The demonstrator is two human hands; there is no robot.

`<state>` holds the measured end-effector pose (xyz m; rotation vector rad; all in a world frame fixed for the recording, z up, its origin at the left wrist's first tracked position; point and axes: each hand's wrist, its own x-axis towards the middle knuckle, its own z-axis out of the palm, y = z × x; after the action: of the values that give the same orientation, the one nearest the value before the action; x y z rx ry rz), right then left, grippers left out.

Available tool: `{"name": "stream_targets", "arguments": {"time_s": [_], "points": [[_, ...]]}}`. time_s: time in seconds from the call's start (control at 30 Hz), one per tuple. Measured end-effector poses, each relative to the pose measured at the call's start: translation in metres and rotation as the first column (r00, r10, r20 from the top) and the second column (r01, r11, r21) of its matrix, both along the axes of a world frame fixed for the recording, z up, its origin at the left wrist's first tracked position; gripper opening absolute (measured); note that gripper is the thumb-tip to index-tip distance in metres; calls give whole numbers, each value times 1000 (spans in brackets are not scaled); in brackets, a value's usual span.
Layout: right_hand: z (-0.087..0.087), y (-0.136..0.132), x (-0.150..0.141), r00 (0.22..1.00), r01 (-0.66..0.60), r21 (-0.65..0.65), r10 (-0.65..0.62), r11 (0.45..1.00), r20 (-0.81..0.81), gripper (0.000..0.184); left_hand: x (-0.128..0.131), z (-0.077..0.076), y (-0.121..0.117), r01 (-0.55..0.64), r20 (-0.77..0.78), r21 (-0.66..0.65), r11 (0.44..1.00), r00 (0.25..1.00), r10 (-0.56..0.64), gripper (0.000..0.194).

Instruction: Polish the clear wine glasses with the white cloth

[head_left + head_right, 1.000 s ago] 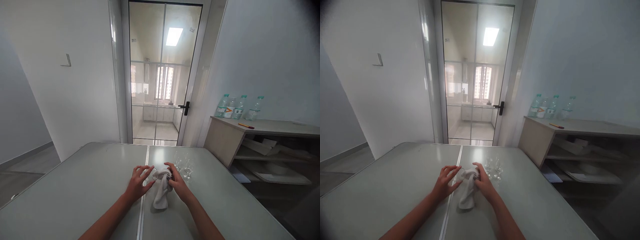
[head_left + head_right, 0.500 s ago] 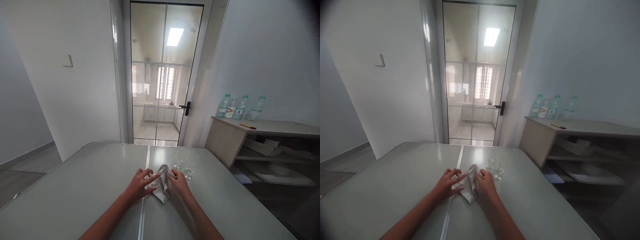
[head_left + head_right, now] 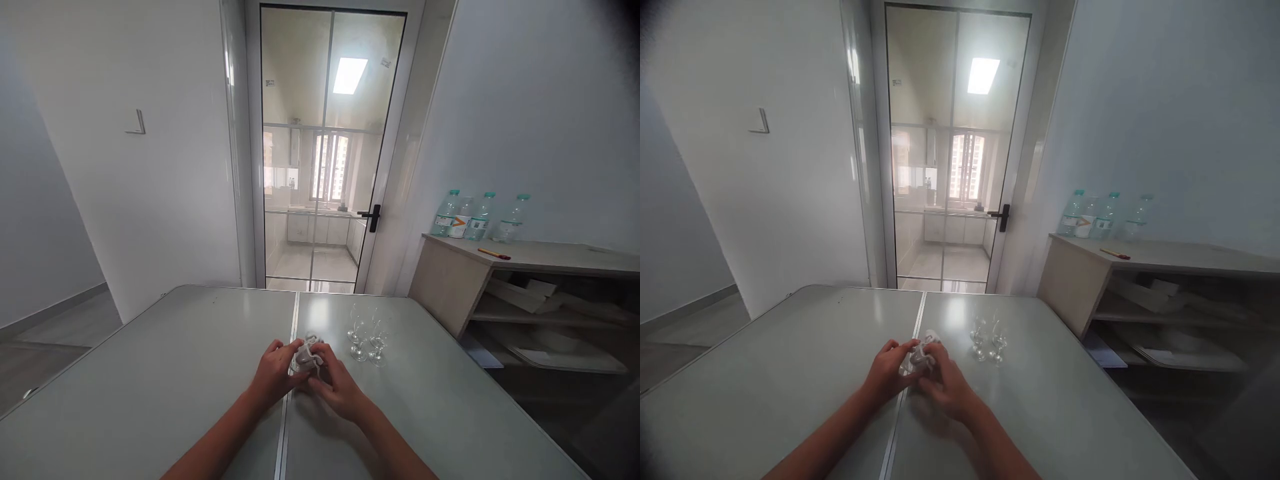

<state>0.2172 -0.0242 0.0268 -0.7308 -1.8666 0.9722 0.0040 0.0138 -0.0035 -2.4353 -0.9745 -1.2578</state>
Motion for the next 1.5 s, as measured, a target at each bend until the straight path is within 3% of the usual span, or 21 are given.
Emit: {"name": "stream_targets", "arguments": {"time_s": [0.13,0.2,0.3,0.5,0.67,0.87,0.93,1.03,1.1,1.2,1.37,1.5], "points": [[-4,-1,5,985,-103,-16,104,995,141,75,2,7,-5,137,-171,36,990,977,-129,49],[-7,1,5,977,-93,-31,97,995,191,84,4,9,-6,192,-231,85,978,958,-168,44],[-8,6,0,986,-8,-45,16,999,166,69,5,11,-4,166,-227,81,983,963,-144,42],[-2,11,-5,990,105,-108,-114,989,-82,49,4,19,-3,46,-153,-23,999,987,-49,56],[-2,16,2,922,188,-262,-262,947,-285,59,2,22,-8,26,-126,-59,998,991,-33,51],[-5,15,0,888,177,-359,-306,917,-344,70,8,17,-13,-15,-40,-59,998,999,13,45],[-4,12,2,915,179,-304,-271,936,-298,69,10,15,-14,-3,-12,-81,997,1000,2,46],[-2,9,10,981,146,-78,-155,986,-119,60,10,10,-17,73,69,-187,980,996,-61,51],[-2,7,15,995,104,63,-104,993,2,54,9,7,-19,162,143,-305,938,982,-123,55],[-1,6,20,998,43,82,-46,996,36,53,6,6,-18,240,179,-406,882,967,-181,58],[3,9,24,981,51,-80,-65,996,-181,67,-2,9,-12,127,120,-235,964,988,-101,55],[5,11,22,976,55,-157,-87,986,-201,62,-3,9,-13,97,104,-98,990,991,-87,58]]}}
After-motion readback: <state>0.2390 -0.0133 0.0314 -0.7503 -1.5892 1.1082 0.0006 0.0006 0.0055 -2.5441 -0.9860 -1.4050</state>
